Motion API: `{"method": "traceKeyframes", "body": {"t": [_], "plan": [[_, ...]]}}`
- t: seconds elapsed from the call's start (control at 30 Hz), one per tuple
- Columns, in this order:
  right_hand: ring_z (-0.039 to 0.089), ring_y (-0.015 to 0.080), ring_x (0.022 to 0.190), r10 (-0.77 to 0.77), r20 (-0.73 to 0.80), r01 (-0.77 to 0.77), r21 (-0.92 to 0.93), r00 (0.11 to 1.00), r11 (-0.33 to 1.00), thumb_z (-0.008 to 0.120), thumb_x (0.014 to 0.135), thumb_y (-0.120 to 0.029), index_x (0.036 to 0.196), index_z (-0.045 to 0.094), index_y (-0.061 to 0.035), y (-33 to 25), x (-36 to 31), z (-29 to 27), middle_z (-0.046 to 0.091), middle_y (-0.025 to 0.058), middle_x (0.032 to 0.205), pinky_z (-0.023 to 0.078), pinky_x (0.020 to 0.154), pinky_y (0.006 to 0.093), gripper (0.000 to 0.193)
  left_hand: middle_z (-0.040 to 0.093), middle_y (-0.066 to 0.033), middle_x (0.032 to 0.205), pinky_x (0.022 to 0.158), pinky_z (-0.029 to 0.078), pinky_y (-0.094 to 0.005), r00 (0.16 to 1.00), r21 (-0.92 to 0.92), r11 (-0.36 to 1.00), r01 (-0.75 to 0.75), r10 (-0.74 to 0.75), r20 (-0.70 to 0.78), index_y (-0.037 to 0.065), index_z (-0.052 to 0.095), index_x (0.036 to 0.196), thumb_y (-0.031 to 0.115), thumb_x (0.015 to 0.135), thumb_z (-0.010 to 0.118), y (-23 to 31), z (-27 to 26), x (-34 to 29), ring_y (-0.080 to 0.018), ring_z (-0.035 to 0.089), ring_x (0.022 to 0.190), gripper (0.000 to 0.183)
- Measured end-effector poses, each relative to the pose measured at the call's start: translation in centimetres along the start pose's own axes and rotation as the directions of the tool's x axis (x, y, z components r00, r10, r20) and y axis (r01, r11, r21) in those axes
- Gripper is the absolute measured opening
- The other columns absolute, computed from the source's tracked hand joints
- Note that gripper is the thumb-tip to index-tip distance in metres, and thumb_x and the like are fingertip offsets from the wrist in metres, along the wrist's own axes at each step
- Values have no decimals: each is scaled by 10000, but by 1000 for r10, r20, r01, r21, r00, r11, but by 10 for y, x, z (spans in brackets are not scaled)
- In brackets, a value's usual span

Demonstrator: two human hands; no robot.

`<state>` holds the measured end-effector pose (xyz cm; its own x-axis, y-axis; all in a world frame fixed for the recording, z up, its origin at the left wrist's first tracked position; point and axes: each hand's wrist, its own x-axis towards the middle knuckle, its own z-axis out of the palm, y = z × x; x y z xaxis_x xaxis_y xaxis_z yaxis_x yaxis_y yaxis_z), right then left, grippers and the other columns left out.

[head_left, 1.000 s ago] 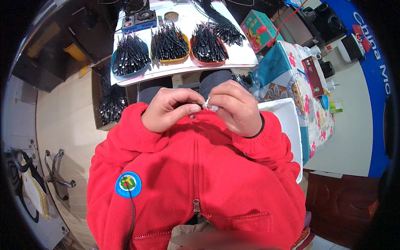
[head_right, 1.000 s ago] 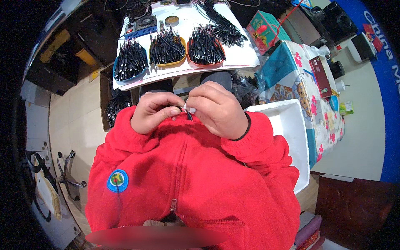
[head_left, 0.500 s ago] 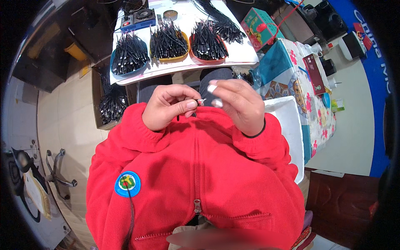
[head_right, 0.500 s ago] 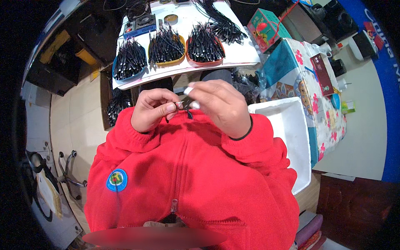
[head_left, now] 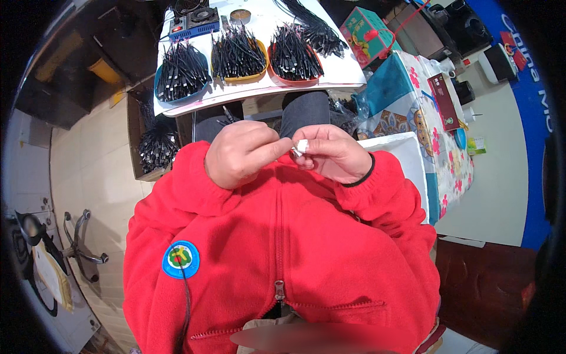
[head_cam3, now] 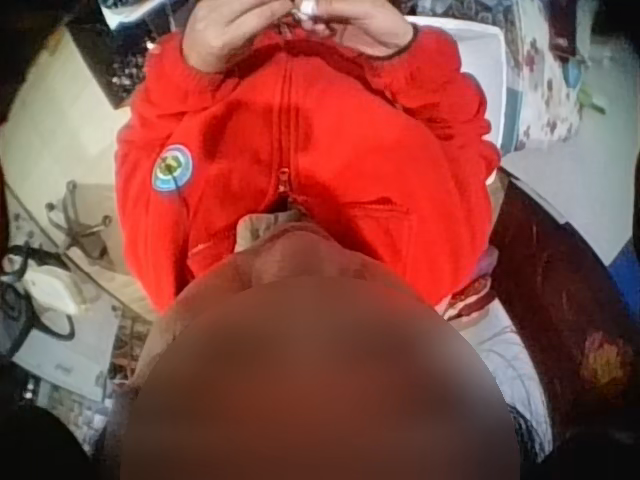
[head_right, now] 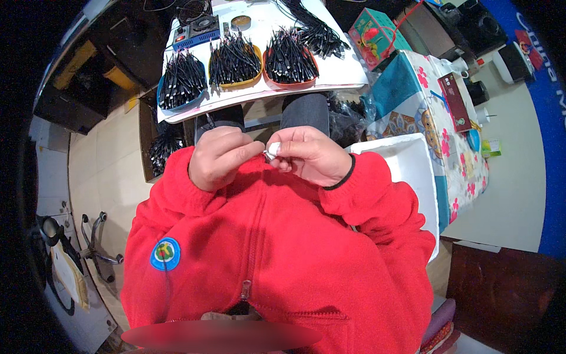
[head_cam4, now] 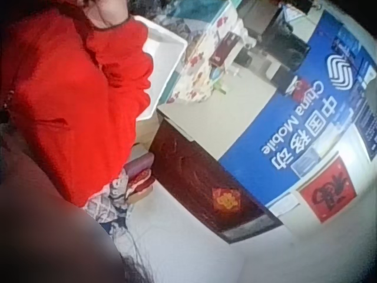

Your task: The person repeatedly picks up black cables from trays on a table, attaches small white connectors to the cable ends, and places the finished cables into a white bin. The process is continuous and repetitive throughout the clip.

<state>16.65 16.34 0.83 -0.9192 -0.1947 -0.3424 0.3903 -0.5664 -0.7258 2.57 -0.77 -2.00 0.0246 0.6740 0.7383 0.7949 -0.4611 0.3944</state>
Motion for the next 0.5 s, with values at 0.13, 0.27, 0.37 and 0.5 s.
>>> {"method": "traceKeyframes", "body": {"t": [0.13,0.27,0.37,0.5], "plan": [[605,169,833,-463,-52,275,-745,885,608,599,869,-37,969,589,7,3,-9,9,627,58,906,487,743,287,110,586,-132,735,567,465,-360,984,-162,973,163,-172,-42,-13,626,952,-64,662,619,5,0,-3,-305,599,659,294],[594,319,825,-711,404,254,-915,576,-315,700,619,42,949,591,-16,0,-12,17,596,124,923,489,726,364,353,588,-136,716,562,461,-342,952,-278,921,272,-300,-63,-4,631,948,-74,734,613,9,1,-3,-306,600,655,227],[588,317,795,-664,548,324,-836,509,-442,698,606,41,940,595,-15,1,-7,17,598,126,923,489,707,361,354,588,-142,717,569,463,-338,935,-362,880,309,-350,-52,-3,635,945,-66,739,618,11,4,-1,-305,602,657,217],[587,143,797,-498,-29,333,-709,867,622,656,810,-28,933,597,2,10,-10,17,623,54,880,470,677,278,140,609,-152,734,597,477,-329,988,-138,981,138,-146,-53,-10,645,934,-54,752,626,10,0,-2,-297,622,682,188]]}}
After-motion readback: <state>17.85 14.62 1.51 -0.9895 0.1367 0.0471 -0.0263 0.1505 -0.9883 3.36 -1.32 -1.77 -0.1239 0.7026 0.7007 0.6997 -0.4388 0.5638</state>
